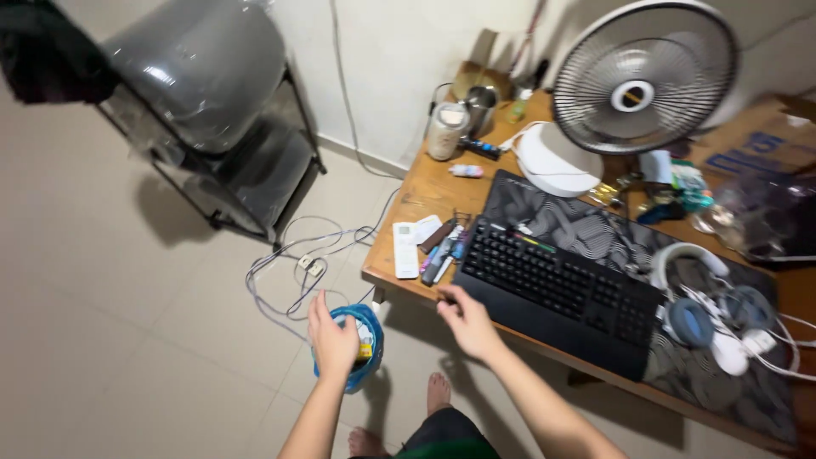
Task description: Tidying and organizing a computer desk by moving a monitor, fan, and various small objects.
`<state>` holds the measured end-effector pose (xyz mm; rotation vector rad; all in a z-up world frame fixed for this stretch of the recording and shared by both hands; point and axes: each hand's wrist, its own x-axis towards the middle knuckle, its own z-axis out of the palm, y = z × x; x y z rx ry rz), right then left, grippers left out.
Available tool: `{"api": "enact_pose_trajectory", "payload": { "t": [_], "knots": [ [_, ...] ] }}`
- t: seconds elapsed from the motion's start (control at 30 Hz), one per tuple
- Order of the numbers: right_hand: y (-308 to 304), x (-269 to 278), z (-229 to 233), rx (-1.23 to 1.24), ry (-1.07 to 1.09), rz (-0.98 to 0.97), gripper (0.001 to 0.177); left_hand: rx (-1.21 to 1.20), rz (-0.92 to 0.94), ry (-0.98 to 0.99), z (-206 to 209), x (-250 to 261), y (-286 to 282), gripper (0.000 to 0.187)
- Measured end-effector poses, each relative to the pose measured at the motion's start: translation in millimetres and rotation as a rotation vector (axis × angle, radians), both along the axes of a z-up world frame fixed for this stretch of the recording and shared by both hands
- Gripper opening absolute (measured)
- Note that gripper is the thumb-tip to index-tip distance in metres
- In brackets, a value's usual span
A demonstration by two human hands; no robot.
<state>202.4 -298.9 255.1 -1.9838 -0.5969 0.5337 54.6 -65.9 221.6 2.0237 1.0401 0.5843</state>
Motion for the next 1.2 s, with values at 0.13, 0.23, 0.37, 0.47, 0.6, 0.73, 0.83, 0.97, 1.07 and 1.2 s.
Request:
{"api": "enact_pose_trajectory", "payload": {
  "t": [0.13,0.23,0.37,0.47,0.6,0.73,0.83,0.97,1.07,1.2],
  "knots": [
    [-48.2,59.6,21.6,0.129,-0.031,-0.149,0.035,0.088,-0.100,-0.027,25.1,24.3,-9.1,0.076],
    [-81.4,104.0,35.8,0.197,-0.064,-0.275,0.034,0.166,-0.122,-0.096,27.1,54.1,-4.7,0.077],
    [-128.1,152.5,38.5,0.123,-0.037,-0.381,0.033,0.182,-0.115,-0.089,54.3,108.4,-25.1,0.073],
    [-155.9,192.1,22.6,0.026,-0.014,-0.445,0.032,0.176,-0.168,-0.166,59.1,154.5,-42.6,0.071],
    [-187.1,238.3,-1.0,-0.049,-0.170,-0.418,0.025,0.196,-0.215,-0.180,53.0,210.8,-71.1,0.068],
    [-203.1,264.4,-8.6,-0.140,-0.155,-0.369,0.027,0.172,-0.339,-0.194,33.2,260.2,-98.7,0.060],
    [-212.5,268.7,-4.1,-0.354,-0.190,-0.261,0.029,0.107,-0.589,-0.170,61.8,288.3,-139.3,0.057],
    [-216.1,262.4,5.0,-0.459,-0.124,-0.139,0.027,0.088,-0.718,-0.113,67.4,316.5,-174.7,0.051],
    [-216.3,256.7,14.0,-0.539,-0.146,-0.154,0.027,0.030,-0.687,0.022,50.2,332.0,-178.5,0.039],
    [-220.5,266.0,1.0,-0.477,-0.085,-0.181,0.028,0.267,-0.662,-0.060,51.4,352.6,-174.9,0.025]
  ]
}}
